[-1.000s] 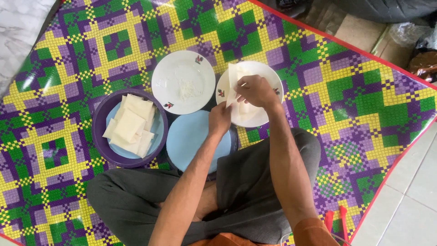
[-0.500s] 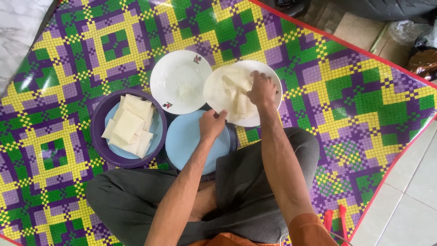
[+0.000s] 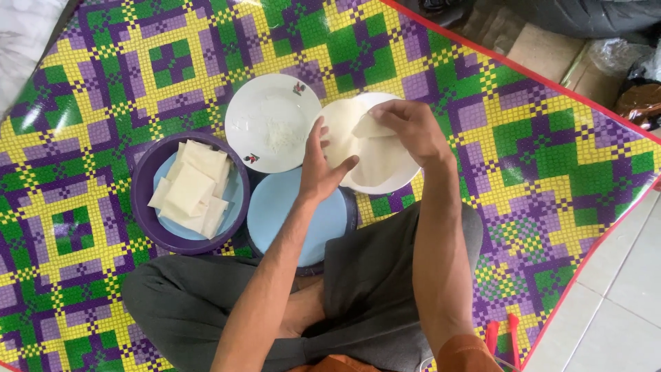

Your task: A person sits on the floor and prepares pastries by placing filling onto square wrappers and folding them into shapes.

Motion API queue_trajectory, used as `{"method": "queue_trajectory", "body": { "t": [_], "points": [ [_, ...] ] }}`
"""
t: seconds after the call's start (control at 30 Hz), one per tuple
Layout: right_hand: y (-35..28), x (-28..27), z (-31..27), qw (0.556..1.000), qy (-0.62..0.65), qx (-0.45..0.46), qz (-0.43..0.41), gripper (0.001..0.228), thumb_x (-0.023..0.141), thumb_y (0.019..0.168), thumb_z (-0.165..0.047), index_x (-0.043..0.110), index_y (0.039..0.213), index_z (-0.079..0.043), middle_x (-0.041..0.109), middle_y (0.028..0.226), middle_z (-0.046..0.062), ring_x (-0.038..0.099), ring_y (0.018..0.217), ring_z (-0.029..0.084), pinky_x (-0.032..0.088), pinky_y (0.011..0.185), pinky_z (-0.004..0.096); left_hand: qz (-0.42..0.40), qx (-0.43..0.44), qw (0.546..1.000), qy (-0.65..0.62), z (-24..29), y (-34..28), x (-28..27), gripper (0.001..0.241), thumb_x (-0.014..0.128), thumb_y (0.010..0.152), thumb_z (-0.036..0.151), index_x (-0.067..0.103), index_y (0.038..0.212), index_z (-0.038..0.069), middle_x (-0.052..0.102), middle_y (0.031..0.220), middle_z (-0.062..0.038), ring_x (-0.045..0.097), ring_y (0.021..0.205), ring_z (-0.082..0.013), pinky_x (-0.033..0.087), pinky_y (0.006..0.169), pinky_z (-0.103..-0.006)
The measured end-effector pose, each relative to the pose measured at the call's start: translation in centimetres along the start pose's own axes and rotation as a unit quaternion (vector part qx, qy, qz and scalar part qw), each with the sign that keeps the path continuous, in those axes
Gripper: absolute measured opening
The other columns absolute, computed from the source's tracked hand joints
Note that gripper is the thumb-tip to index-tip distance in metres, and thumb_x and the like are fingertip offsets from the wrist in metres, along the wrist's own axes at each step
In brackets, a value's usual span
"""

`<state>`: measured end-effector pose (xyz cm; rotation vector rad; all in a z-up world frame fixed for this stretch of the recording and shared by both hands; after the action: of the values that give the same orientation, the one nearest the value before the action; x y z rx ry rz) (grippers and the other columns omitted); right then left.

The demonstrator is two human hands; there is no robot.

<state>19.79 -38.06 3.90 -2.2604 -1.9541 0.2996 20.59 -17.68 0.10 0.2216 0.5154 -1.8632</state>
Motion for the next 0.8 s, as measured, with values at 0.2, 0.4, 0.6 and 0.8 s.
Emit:
{"method": "queue_trajectory", "body": {
  "t": [0.2, 0.4, 0.6, 0.8],
  "points": [
    [1.1, -0.1, 1.7, 0.976, 0.215, -0.008, -0.038, 0.025, 0.072, 0.091, -0.017, 0.073, 0.112, -0.003, 0.077, 0.094, 0.014, 0.077, 0.082, 0.019, 0.066, 0.076, 0.039, -0.137, 0.046, 0.986, -0.081, 1.7, 3.4, 1.6, 0.084, 0.083, 0.091, 0.033, 0.039, 0.16, 0.015, 0.035, 0.167, -0.015, 0.03, 0.155, -0.0389, 0.029, 0.126, -0.056],
    [0.9, -3.9, 2.7, 0.996, 0.014, 0.038, 0.084, 0.062, 0.055, 0.103, -0.065, 0.067, 0.134, -0.013, 0.073, 0.097, 0.016, 0.075, 0.087, 0.025, 0.061, 0.087, 0.051, -0.011, 0.0, 0.996, -0.087, 2.7, 4.6, -0.3, 0.031, 0.071, 0.092, 0.05, 0.078, 0.096, 0.02, 0.077, 0.092, -0.001, 0.072, 0.093, -0.0123, 0.055, 0.087, -0.0343],
    [1.0, -2.5, 2.2, 0.998, -0.054, 0.013, 0.023, 0.083, 0.089, 0.084, -0.009, 0.042, 0.152, 0.0, 0.068, 0.115, 0.035, 0.071, 0.106, 0.046, 0.056, 0.089, 0.062, 0.027, -0.02, 0.999, -0.028, 0.0, 6.0, -0.4, 0.03, 0.07, 0.091, 0.058, 0.075, 0.086, 0.029, 0.077, 0.088, 0.005, 0.075, 0.086, -0.0134, 0.055, 0.083, -0.0303],
    [0.1, -3.9, 0.1, 0.992, -0.096, -0.023, 0.075, 0.026, 0.073, 0.095, -0.016, 0.075, 0.119, -0.006, 0.076, 0.092, 0.011, 0.07, 0.081, 0.014, 0.059, 0.077, 0.038, 0.022, -0.049, 0.998, -0.025, -2.2, 5.5, -1.0, 0.037, 0.068, 0.094, 0.051, 0.074, 0.104, 0.016, 0.077, 0.095, -0.008, 0.077, 0.091, -0.0234, 0.061, 0.082, -0.0384]
  ]
}}
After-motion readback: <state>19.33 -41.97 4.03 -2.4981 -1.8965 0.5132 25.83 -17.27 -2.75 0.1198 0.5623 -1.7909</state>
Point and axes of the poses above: each hand's wrist, its own y-axis towards the middle knuckle, its own x-axis out of the palm, z = x × y, the point moved 10 cm from there along y, towards the middle knuckle
